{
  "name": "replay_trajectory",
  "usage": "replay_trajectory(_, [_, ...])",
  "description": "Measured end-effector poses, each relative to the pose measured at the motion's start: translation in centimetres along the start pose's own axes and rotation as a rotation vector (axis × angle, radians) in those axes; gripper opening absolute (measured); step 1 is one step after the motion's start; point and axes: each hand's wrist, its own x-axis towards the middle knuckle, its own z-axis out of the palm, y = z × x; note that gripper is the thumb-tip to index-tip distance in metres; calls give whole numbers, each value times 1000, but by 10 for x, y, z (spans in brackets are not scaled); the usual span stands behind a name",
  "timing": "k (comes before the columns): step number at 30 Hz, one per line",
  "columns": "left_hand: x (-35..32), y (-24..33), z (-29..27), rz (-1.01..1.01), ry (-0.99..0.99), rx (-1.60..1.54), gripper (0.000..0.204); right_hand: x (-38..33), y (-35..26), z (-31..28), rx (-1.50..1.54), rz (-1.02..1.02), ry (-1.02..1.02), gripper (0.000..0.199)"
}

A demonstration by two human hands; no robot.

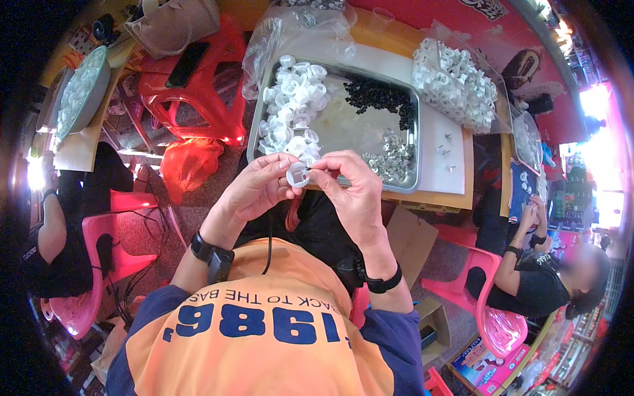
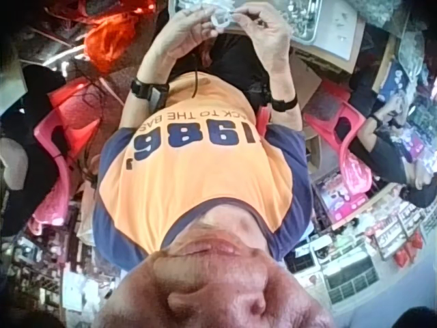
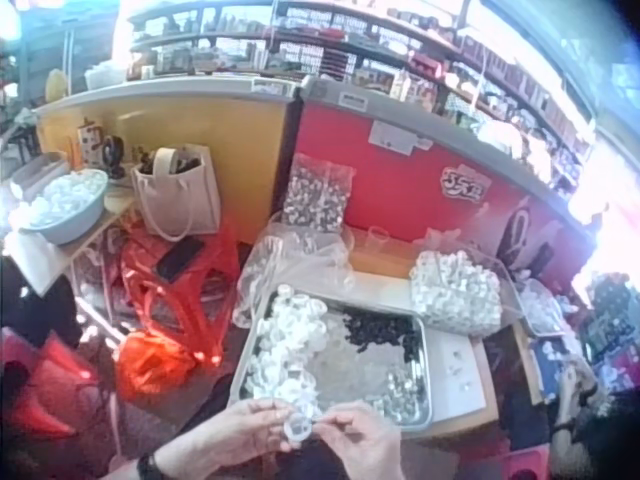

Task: Assembling small white plastic components with black rubber rings manually.

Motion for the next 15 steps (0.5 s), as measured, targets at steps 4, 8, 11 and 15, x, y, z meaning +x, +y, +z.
replay_trajectory(4, [-1, 0, -1, 0, -16, -4, 24, 2, -12, 2, -107, -14, -20, 14])
replay_trajectory(8, [1, 0, -2, -10, -37, 24, 19, 4, -9, 1, -299, -164, -44, 17])
replay_trajectory(11, [1, -1, -4, -12, -25, 61, 20, 4, -6, 3, -328, -198, -62, 18])
replay_trajectory(15, [1, -2, -4, -2, -8, 61, 20, 4, -6, 4, -355, -218, -67, 18])
